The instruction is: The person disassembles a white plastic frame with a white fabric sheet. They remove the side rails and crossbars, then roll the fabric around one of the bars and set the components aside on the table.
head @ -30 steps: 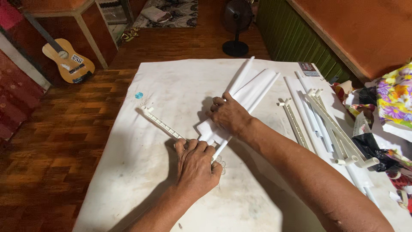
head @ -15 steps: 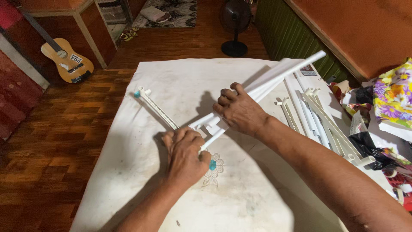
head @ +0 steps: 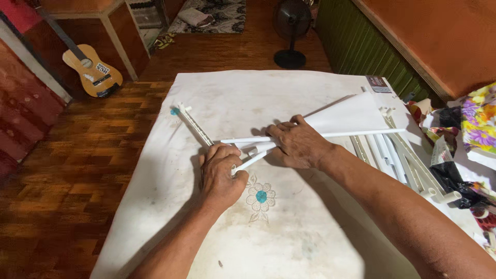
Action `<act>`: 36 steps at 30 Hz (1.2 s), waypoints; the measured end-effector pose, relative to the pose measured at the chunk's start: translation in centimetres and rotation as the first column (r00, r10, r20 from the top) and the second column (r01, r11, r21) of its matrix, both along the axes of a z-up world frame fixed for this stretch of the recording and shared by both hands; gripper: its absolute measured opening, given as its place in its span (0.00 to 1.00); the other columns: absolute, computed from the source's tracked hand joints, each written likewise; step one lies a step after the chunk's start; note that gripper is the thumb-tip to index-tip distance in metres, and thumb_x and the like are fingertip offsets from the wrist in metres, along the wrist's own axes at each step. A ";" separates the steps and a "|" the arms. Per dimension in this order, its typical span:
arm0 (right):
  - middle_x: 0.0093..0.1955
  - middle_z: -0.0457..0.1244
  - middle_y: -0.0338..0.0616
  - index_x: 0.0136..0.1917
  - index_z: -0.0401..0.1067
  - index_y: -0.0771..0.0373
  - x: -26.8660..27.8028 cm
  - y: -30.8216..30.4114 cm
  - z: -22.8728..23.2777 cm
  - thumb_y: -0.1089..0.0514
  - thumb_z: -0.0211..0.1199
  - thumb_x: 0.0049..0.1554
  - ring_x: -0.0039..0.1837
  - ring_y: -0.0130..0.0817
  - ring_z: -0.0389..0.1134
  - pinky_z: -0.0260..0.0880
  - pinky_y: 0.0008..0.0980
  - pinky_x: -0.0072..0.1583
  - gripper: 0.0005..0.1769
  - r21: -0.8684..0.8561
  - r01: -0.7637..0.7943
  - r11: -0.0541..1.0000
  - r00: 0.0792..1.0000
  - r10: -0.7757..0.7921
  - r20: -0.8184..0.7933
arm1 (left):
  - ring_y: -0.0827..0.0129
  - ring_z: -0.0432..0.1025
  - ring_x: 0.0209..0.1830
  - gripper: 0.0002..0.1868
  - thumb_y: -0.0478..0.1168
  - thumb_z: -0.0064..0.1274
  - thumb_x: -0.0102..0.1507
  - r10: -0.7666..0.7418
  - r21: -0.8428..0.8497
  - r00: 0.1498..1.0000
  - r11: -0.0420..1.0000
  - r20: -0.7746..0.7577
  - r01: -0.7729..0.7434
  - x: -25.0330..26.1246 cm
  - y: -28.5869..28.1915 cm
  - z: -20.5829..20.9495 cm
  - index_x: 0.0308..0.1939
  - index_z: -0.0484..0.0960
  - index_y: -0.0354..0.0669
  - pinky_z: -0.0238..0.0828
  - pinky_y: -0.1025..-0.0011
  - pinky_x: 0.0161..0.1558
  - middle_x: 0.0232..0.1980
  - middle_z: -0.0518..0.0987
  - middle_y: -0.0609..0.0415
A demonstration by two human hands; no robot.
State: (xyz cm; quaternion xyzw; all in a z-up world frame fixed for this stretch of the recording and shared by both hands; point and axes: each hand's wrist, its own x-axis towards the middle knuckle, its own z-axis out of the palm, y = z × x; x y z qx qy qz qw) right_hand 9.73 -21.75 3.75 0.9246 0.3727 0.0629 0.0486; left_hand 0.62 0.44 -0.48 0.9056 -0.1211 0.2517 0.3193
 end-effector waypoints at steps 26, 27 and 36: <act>0.53 0.67 0.50 0.62 0.64 0.68 -3.0 0.3 -2.8 0.58 0.63 0.50 0.48 0.38 0.71 0.77 0.34 0.50 0.28 -0.204 -0.144 0.968 0.799 0.236 0.553 | 0.65 0.69 0.38 0.22 0.47 0.51 0.64 -0.023 -0.831 0.927 0.451 -0.375 -0.325 2.1 3.1 0.9 0.52 0.78 0.30 0.68 0.63 0.40 0.42 0.76 0.48; 0.53 0.67 0.50 0.62 0.64 0.68 -3.1 0.1 -2.9 0.57 0.63 0.51 0.49 0.39 0.72 0.77 0.35 0.51 0.27 -0.175 -0.168 0.970 0.792 0.238 0.562 | 0.68 0.70 0.39 0.21 0.45 0.53 0.62 -0.011 -0.832 0.932 0.455 -0.361 -0.317 2.3 3.3 0.6 0.53 0.75 0.33 0.70 0.66 0.40 0.43 0.77 0.51; 0.48 0.67 0.45 0.62 0.67 0.66 -3.9 -0.3 -3.2 0.54 0.62 0.56 0.49 0.36 0.70 0.74 0.34 0.49 0.23 -0.099 -0.239 0.966 0.775 0.251 0.580 | 0.70 0.69 0.40 0.23 0.40 0.56 0.60 -0.015 -0.786 0.897 0.490 -0.441 -0.378 3.0 3.9 -0.9 0.56 0.73 0.35 0.70 0.67 0.40 0.45 0.75 0.52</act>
